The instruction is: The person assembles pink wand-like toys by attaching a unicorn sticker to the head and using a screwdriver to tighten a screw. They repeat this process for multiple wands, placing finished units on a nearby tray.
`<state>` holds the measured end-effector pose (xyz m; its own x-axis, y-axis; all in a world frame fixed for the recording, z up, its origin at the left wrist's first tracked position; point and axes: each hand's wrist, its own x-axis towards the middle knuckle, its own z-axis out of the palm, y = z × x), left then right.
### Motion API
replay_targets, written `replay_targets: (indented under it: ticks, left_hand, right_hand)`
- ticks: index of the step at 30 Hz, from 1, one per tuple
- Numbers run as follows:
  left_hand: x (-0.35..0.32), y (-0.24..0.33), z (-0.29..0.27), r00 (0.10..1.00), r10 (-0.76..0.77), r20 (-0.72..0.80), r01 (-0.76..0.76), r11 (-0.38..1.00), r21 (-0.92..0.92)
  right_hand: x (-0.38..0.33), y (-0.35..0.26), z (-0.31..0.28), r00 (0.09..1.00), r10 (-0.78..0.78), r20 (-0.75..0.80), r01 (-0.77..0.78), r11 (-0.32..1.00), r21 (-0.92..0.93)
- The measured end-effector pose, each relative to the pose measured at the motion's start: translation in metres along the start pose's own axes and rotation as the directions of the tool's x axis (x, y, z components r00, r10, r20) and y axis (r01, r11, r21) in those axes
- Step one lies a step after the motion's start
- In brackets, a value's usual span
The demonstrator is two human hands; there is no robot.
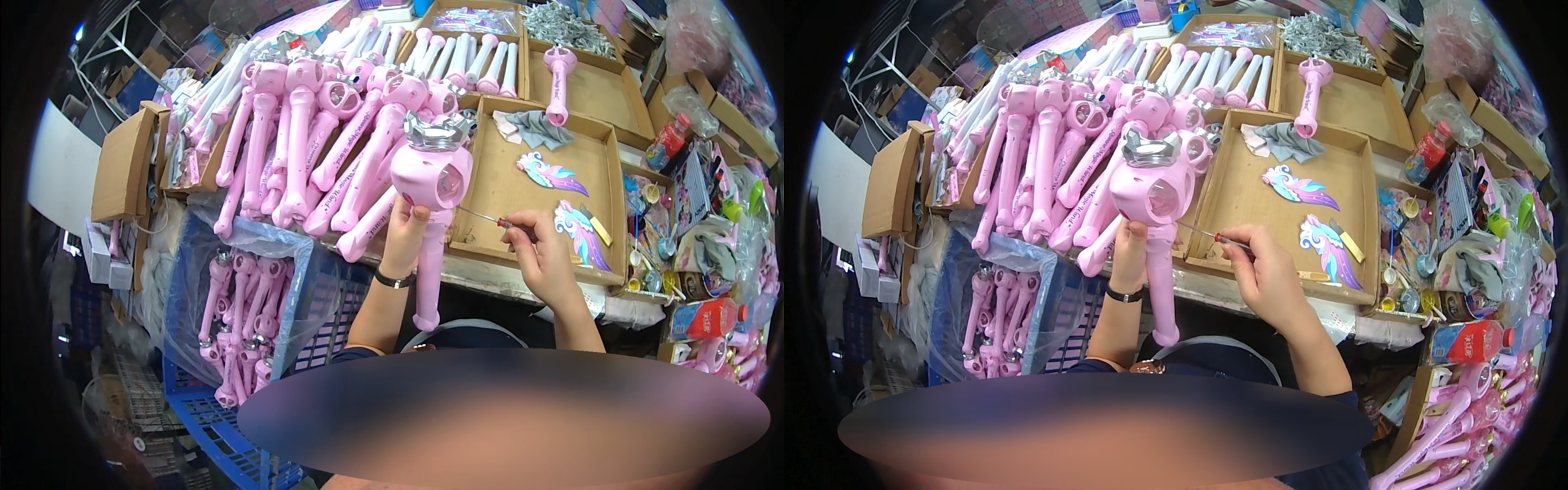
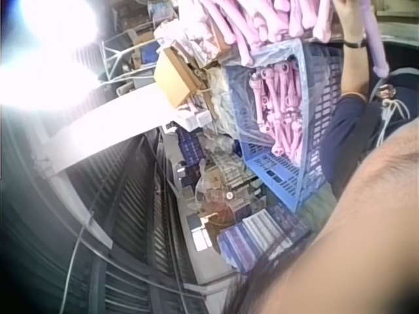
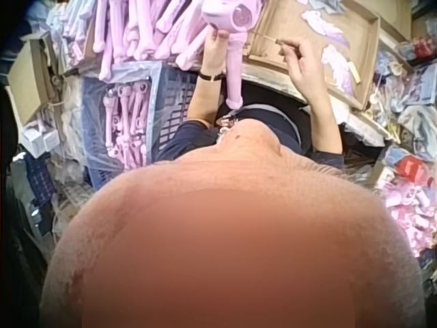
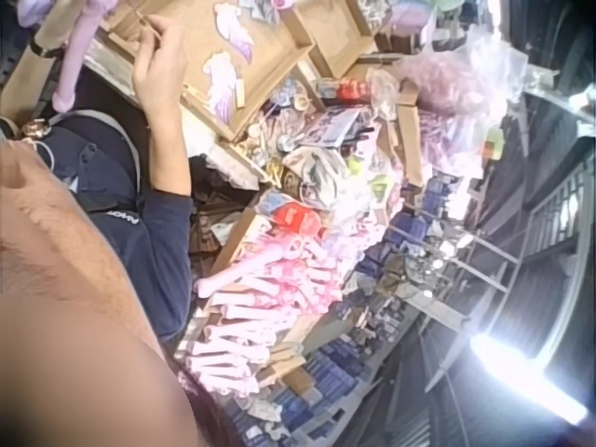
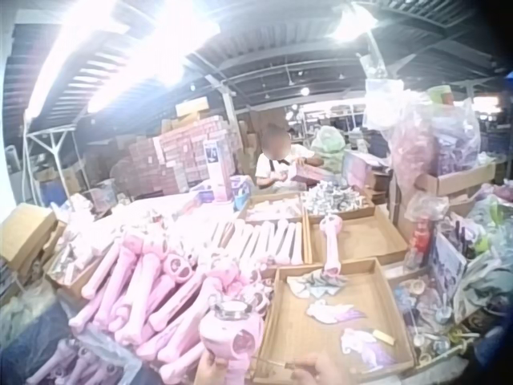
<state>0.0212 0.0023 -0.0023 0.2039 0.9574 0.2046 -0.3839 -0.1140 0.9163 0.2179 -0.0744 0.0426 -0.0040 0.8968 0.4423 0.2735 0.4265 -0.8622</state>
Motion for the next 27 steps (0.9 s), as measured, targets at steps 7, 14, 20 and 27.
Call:
replay_targets:
  ticks: [7, 14, 20, 27]
  left_hand:
    - [0.003, 0.007, 0.004, 0.999, -0.034, 0.034, 0.036, 0.997, -0.068]
    - [-0.009, 0.002, -0.003, 0.914, -0.375, 0.152, 0.404, 0.876, -0.265]
    - [-0.036, -0.008, 0.005, 0.930, -0.301, 0.209, 0.332, 0.935, -0.128]
    - [-0.037, 0.003, 0.015, 0.927, -0.250, 0.278, 0.319, 0.917, -0.239]
  right_hand:
    - [-0.020, -0.006, -0.022, 0.980, -0.066, 0.187, 0.104, 0.974, -0.202]
    - [-0.048, 0.016, -0.008, 0.982, 0.146, -0.116, -0.123, 0.974, 0.188]
    - [-0.042, 0.025, -0.011, 0.971, 0.187, -0.152, -0.131, 0.939, 0.319]
    - [-0.025, 0.032, -0.002, 0.925, 0.223, -0.309, -0.083, 0.910, 0.407]
